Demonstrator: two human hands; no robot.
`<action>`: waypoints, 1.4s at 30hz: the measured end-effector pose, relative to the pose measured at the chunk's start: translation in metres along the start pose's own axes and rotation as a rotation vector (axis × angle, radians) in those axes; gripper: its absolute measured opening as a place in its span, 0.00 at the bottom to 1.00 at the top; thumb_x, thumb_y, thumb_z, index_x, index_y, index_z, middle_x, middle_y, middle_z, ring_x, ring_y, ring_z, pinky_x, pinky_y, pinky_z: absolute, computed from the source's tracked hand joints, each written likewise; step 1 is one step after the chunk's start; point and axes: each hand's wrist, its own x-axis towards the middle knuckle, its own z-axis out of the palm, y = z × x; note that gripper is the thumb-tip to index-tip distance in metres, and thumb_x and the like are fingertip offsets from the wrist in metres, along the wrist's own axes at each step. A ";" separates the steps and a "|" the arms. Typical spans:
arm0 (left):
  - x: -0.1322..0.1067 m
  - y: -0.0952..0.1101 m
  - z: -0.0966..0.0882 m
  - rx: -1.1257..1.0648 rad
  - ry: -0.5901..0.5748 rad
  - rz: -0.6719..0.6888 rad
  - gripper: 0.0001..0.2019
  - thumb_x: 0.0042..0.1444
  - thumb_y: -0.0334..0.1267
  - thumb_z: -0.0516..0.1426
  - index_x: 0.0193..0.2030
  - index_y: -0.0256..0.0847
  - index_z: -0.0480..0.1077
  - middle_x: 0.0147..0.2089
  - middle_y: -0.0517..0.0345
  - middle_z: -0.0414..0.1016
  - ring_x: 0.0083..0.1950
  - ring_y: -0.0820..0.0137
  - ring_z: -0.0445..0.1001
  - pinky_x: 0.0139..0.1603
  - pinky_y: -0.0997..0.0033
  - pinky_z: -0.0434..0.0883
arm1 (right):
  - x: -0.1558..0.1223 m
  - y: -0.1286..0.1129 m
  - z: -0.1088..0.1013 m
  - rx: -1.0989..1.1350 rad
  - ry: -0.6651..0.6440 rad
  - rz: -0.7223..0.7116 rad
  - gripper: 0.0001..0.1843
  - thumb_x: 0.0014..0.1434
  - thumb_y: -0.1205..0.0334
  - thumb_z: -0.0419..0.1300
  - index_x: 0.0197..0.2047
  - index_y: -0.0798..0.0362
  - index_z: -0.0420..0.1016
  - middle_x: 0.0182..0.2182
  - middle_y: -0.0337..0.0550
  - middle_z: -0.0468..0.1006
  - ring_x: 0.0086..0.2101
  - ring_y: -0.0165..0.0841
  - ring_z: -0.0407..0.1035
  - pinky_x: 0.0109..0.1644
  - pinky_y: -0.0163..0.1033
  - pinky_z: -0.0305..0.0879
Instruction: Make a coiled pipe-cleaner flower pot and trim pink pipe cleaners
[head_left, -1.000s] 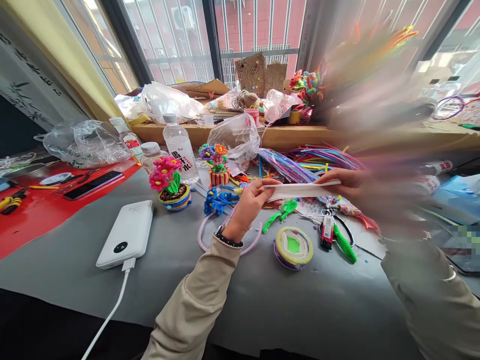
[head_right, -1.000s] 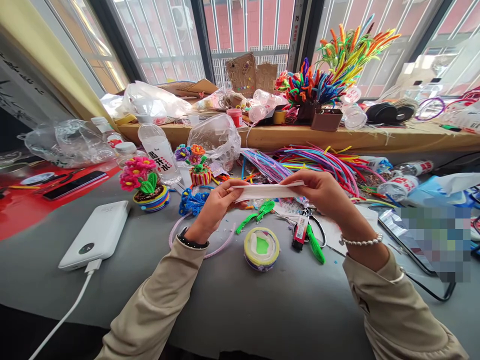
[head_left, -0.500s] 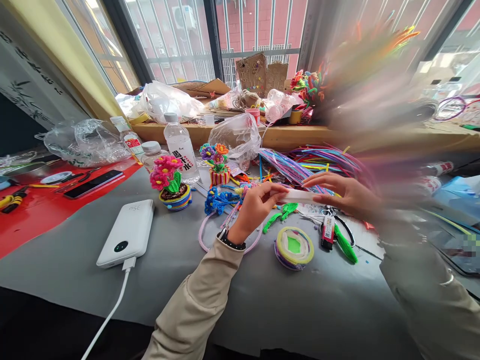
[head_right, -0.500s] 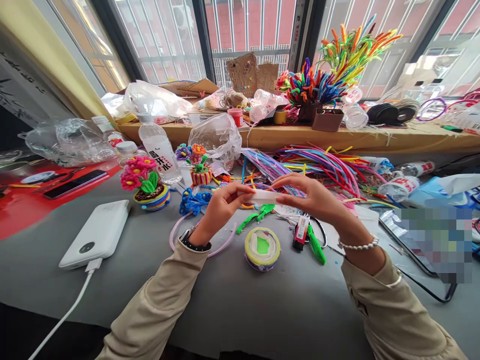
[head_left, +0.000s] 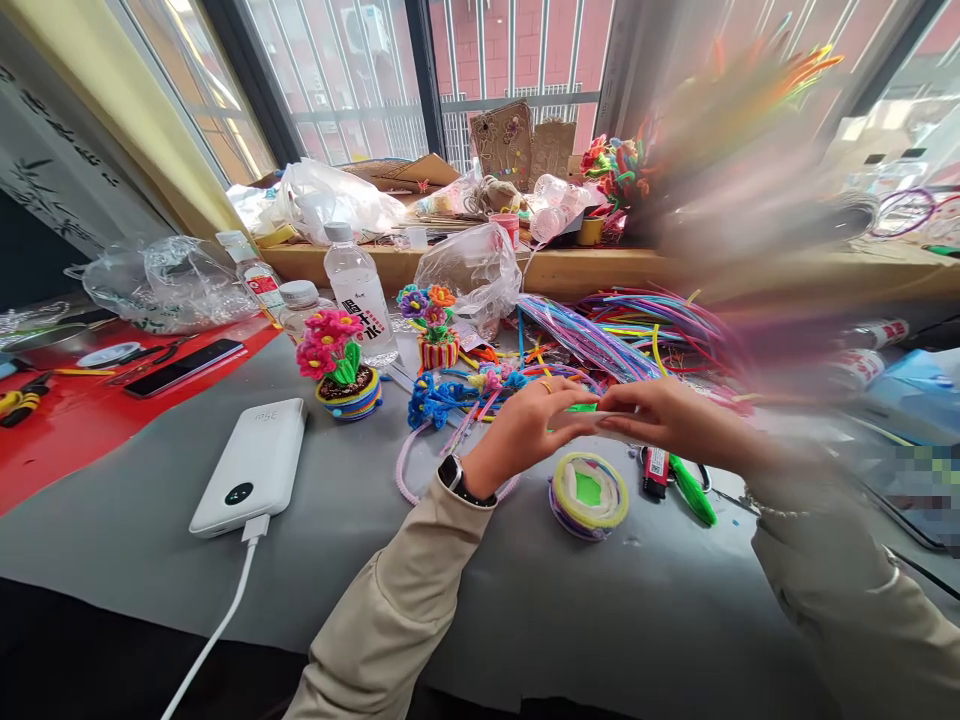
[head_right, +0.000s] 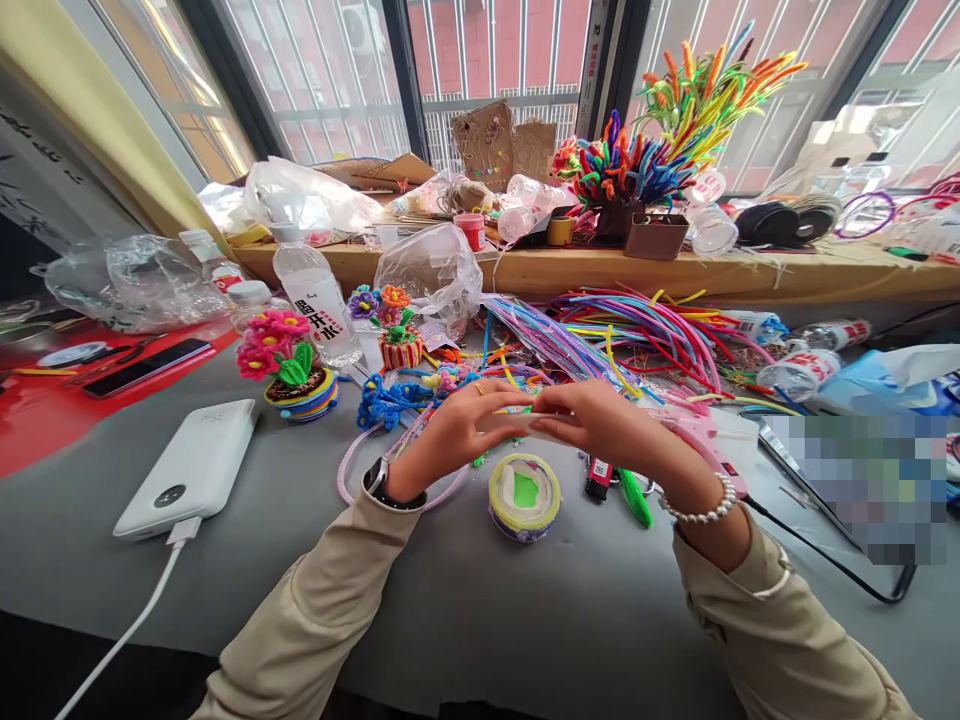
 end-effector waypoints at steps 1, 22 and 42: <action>-0.001 0.000 0.002 0.018 -0.048 -0.010 0.15 0.52 0.39 0.54 0.46 0.37 0.68 0.45 0.50 0.73 0.48 0.67 0.70 0.49 0.67 0.66 | 0.000 -0.002 0.001 -0.034 -0.004 -0.001 0.15 0.58 0.53 0.48 0.35 0.54 0.69 0.25 0.38 0.73 0.24 0.25 0.63 0.28 0.30 0.55; 0.007 0.002 -0.004 -0.414 -0.193 -0.450 0.16 0.57 0.42 0.45 0.24 0.35 0.63 0.21 0.65 0.54 0.23 0.79 0.52 0.25 0.76 0.54 | 0.004 0.017 0.009 -0.227 0.209 -0.175 0.19 0.60 0.60 0.45 0.50 0.51 0.70 0.35 0.46 0.72 0.35 0.30 0.66 0.40 0.35 0.62; 0.002 0.021 -0.004 -0.162 0.028 -0.153 0.09 0.53 0.35 0.54 0.38 0.36 0.72 0.35 0.53 0.73 0.38 0.72 0.70 0.40 0.73 0.67 | -0.010 -0.020 0.000 -0.243 0.270 0.008 0.15 0.54 0.52 0.53 0.29 0.54 0.74 0.28 0.43 0.73 0.30 0.30 0.66 0.33 0.33 0.59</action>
